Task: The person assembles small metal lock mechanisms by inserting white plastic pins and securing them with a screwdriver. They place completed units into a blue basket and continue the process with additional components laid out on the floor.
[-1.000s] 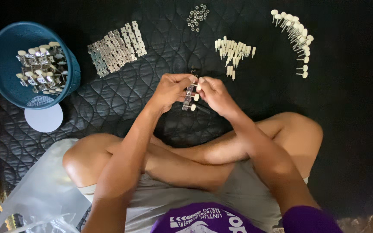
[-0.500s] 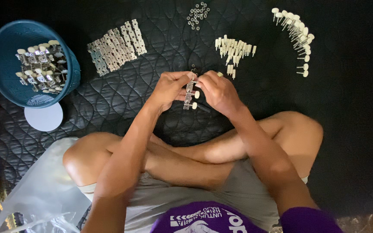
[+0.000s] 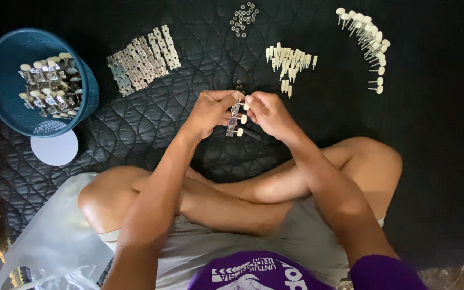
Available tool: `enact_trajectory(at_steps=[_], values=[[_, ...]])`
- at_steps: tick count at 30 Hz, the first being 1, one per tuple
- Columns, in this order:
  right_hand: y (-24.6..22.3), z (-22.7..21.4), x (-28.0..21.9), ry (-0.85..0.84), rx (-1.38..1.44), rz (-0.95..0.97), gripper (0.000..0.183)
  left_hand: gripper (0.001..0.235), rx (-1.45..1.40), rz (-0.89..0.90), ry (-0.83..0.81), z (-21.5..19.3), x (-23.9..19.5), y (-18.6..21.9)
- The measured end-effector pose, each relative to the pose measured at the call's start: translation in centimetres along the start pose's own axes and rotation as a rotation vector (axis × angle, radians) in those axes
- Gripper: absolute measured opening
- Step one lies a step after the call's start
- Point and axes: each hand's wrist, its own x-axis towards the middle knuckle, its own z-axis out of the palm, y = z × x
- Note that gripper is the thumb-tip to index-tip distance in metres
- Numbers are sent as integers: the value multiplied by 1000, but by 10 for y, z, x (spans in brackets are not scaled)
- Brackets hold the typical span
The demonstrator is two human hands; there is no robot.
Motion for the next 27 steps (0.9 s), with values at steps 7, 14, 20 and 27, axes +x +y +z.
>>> enact_trajectory(at_steps=[7,14,20,27], values=[[17,0,6,25,-14,-225,11,30,-50,-4,68,3,1,4],[14,-2,7,93,-37,-272,8,27,-67,54,-24,8,-10,12],[21,-2,9,83,48,-209,15,26,-78,151,-4,4,10,-14],[18,5,0,-52,92,-61,37,25,-96,209,82,0,7,-3]])
